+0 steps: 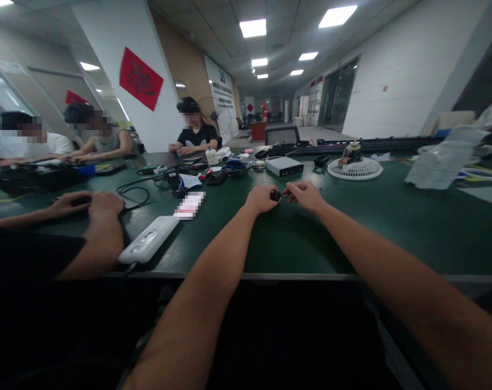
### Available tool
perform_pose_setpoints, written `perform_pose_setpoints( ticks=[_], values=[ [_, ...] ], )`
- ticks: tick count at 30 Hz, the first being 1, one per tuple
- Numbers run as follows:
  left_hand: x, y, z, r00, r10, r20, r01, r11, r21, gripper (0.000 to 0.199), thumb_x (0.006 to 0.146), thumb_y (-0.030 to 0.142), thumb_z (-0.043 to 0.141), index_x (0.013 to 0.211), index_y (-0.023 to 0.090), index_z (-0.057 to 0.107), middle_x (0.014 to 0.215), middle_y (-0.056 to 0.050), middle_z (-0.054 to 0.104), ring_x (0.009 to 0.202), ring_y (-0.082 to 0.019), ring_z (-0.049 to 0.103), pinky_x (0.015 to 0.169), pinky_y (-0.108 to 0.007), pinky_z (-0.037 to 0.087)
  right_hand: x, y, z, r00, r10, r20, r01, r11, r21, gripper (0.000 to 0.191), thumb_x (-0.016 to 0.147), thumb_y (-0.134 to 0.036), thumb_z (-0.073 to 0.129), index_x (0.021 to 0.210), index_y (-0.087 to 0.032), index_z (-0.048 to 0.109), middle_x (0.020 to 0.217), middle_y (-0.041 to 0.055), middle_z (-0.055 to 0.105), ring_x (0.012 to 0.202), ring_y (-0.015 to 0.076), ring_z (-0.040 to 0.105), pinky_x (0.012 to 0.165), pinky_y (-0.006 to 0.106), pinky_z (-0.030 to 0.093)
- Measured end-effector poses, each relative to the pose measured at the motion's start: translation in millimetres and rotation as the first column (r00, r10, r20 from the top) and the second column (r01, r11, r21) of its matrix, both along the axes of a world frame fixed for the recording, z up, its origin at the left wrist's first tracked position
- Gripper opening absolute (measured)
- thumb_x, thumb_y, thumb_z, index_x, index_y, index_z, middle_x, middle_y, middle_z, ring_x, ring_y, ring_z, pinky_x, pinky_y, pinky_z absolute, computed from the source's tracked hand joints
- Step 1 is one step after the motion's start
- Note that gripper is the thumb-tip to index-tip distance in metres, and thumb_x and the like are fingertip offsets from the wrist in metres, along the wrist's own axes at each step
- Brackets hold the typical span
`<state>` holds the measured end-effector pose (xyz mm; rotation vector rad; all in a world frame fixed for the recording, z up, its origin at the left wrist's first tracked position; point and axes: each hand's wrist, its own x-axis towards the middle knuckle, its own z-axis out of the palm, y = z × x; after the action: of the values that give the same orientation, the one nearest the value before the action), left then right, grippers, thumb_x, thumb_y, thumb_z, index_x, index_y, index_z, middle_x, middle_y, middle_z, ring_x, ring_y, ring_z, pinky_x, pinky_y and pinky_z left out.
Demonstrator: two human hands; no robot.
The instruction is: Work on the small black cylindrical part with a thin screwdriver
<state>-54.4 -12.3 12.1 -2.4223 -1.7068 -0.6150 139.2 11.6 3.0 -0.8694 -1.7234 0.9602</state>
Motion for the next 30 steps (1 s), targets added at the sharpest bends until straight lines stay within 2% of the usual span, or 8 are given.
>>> perform_pose_setpoints(
  ticks=[4,8,15,20,23,25,27,30],
  values=[
    [-2,-1,0.4,1.000,0.001,0.018,-0.001,1.000,-0.010,0.035,0.079,0.035,0.074,0.112,0.023,0.076,0.104,-0.008,0.078,0.101,-0.027,0.071,0.093,-0.037,0.055,0,0,-1.5,0.996,0.080,0.024,-0.079,0.995,-0.052,0.037,0.097,-0.039,0.059,0.076,-0.013,0.075,0.071,0.0084,0.075,0.049,0.0126,0.065,0.048,0.022,0.046],
    [1,-2,1.2,1.000,0.001,0.014,0.000,1.000,-0.025,0.036,0.079,0.037,0.075,0.112,0.023,0.076,0.104,-0.008,0.078,0.101,-0.027,0.071,0.093,-0.037,0.055,2,2,-0.2,0.999,-0.039,0.016,0.040,0.999,-0.019,0.045,0.096,-0.046,0.059,0.069,-0.013,0.073,0.064,0.0089,0.072,0.047,0.0133,0.063,0.047,0.024,0.047],
    [1,-1,1.0,1.000,0.000,0.015,0.000,1.000,-0.013,0.034,0.080,0.040,0.074,0.110,0.023,0.076,0.101,-0.007,0.078,0.097,-0.027,0.072,0.089,-0.036,0.056,7,-7,9.3,0.973,-0.175,-0.153,0.197,0.970,0.141,0.065,0.089,-0.076,0.055,0.066,-0.016,0.069,0.061,0.0088,0.069,0.046,0.0150,0.060,0.046,0.027,0.048],
    [0,0,0.2,1.000,-0.001,0.024,0.001,1.000,-0.014,0.033,0.080,0.038,0.075,0.109,0.023,0.077,0.101,-0.008,0.078,0.097,-0.027,0.072,0.091,-0.037,0.056,9,-7,13.3,0.954,-0.260,-0.148,0.273,0.960,0.067,0.068,0.090,-0.080,0.049,0.080,-0.017,0.071,0.059,0.0074,0.068,0.042,0.0145,0.058,0.043,0.027,0.043],
    [0,0,-0.3,1.000,0.003,0.025,-0.002,1.000,-0.019,0.034,0.080,0.039,0.075,0.110,0.023,0.076,0.102,-0.008,0.078,0.097,-0.027,0.071,0.091,-0.037,0.056,9,0,6.4,0.979,-0.201,-0.023,0.202,0.979,0.032,0.055,0.093,-0.069,0.055,0.084,-0.017,0.071,0.057,0.0050,0.067,0.045,0.0154,0.060,0.045,0.026,0.043],
    [0,1,-0.8,1.000,0.000,0.017,0.000,1.000,-0.016,0.035,0.080,0.039,0.074,0.111,0.023,0.076,0.103,-0.008,0.078,0.098,-0.028,0.071,0.092,-0.038,0.056,9,7,-0.9,0.978,-0.158,0.137,0.145,0.984,0.099,0.040,0.091,-0.057,0.066,0.079,-0.019,0.069,0.066,0.0051,0.071,0.053,0.0154,0.063,0.051,0.026,0.045],
    [0,1,-1.1,1.000,-0.002,0.010,0.002,1.000,-0.011,0.035,0.080,0.038,0.074,0.111,0.023,0.076,0.103,-0.009,0.078,0.098,-0.028,0.071,0.092,-0.038,0.056,9,11,-7.3,0.943,-0.129,0.306,0.072,0.979,0.188,0.028,0.084,-0.046,0.075,0.076,-0.020,0.067,0.069,0.0032,0.072,0.060,0.0156,0.063,0.056,0.026,0.045],
    [0,0,-1.1,1.000,-0.004,0.017,0.004,1.000,-0.005,0.035,0.080,0.038,0.073,0.111,0.023,0.076,0.103,-0.009,0.078,0.099,-0.029,0.071,0.092,-0.039,0.056,8,12,-9.8,0.880,-0.091,0.467,-0.033,0.967,0.251,0.024,0.079,-0.038,0.079,0.073,-0.021,0.064,0.066,0.0003,0.067,0.062,0.0156,0.059,0.057,0.027,0.042]
  ],
)
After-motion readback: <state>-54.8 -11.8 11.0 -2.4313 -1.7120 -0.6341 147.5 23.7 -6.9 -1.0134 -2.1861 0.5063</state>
